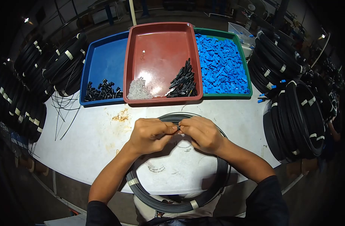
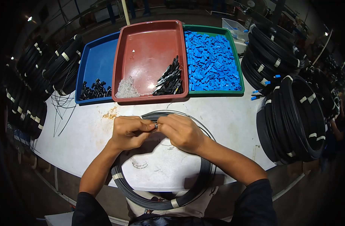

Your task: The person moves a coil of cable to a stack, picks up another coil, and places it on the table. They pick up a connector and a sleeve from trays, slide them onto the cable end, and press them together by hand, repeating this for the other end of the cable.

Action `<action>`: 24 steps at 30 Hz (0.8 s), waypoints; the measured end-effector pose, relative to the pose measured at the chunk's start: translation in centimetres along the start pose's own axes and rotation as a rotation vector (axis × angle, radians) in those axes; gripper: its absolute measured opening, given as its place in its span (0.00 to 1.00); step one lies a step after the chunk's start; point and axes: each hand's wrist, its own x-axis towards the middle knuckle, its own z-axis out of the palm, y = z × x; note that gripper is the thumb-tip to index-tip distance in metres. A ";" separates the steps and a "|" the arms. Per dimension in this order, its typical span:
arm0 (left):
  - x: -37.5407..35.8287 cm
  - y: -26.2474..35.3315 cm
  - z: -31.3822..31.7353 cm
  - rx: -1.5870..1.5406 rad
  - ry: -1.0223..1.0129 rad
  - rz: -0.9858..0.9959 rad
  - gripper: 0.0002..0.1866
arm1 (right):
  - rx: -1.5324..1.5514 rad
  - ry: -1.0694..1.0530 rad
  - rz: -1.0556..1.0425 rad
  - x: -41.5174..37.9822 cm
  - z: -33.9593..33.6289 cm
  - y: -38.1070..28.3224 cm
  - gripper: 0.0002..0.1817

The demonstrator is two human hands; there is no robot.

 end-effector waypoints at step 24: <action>0.5 -0.2 0.1 0.218 0.000 0.221 0.08 | 0.043 -0.023 0.128 -0.1 0.3 -0.1 0.16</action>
